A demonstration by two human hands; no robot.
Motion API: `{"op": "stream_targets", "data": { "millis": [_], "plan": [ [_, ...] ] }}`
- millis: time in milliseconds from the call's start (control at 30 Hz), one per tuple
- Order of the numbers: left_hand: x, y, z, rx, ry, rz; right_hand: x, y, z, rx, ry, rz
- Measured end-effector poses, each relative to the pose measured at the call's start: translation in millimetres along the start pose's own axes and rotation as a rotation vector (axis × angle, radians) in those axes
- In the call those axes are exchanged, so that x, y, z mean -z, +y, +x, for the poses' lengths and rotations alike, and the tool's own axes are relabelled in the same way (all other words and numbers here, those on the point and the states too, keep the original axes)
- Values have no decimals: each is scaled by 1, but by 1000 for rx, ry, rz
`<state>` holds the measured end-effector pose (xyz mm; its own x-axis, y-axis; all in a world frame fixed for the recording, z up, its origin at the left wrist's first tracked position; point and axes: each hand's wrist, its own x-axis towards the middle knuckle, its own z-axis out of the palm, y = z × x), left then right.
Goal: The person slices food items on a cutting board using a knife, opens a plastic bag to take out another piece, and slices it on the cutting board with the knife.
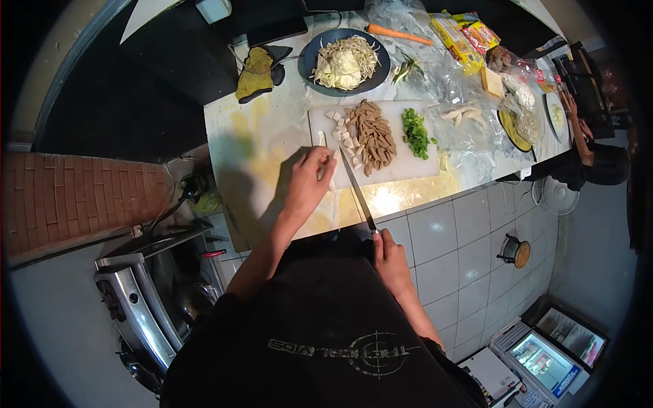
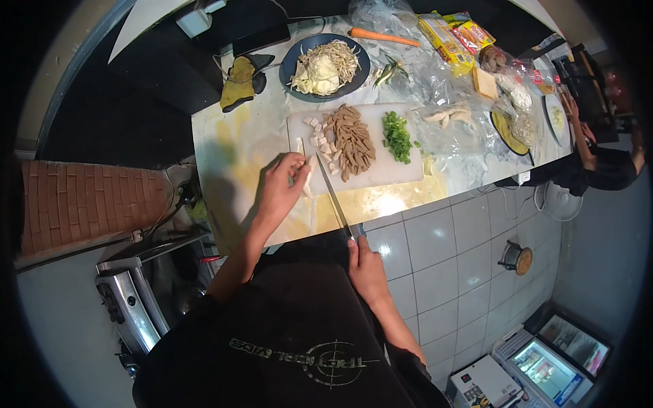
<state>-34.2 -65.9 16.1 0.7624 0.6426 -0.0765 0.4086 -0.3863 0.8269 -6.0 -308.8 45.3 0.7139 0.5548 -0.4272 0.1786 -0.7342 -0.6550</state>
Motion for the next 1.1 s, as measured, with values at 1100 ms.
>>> {"op": "stream_targets", "data": {
  "millis": [1100],
  "plan": [
    [16,-30,-6,-338,6,247,6,-5,-22,-2,13,-30]
  ]
}}
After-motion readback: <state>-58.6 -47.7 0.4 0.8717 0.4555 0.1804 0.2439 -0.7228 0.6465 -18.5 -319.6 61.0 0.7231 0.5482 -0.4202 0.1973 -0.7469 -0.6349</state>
